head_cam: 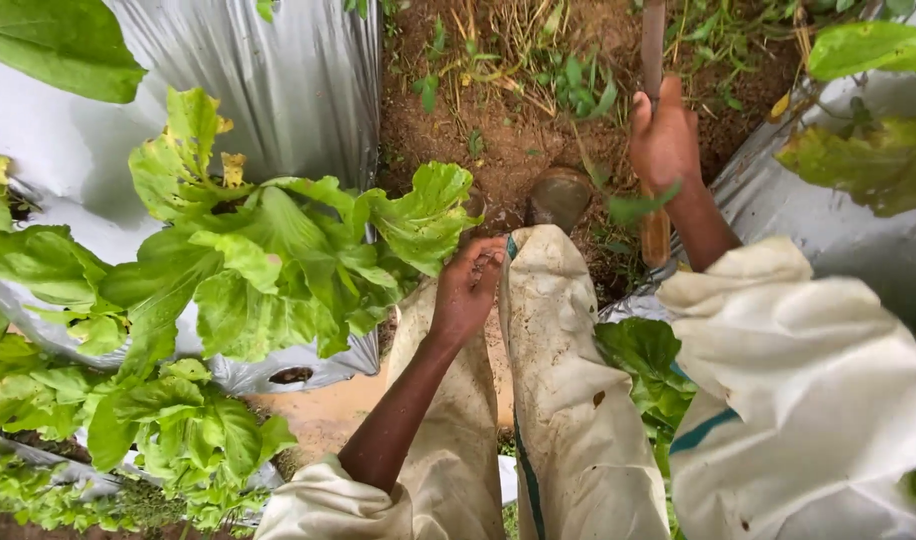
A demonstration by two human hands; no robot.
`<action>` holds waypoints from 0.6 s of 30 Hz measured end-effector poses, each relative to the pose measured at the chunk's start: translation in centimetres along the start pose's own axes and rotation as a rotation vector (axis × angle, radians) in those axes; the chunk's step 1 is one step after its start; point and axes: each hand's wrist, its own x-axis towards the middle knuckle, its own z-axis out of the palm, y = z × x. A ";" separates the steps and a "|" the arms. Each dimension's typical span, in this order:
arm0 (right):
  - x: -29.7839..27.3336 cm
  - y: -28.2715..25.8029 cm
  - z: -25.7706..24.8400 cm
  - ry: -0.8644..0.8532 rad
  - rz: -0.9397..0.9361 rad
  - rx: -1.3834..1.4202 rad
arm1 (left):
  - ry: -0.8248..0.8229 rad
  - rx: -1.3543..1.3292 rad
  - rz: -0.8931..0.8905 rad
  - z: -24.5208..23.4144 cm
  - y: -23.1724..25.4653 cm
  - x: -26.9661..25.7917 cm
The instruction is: The person uses a hand hoe to loosen soil and uproot weeds between rows of leafy green vegetables. They gather the removed weeds by hand and hold them in a bundle.
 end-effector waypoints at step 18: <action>1.1 -5.7 -4.6 -0.316 0.344 -0.233 | -0.014 0.033 0.001 0.6 0.6 1.0</action>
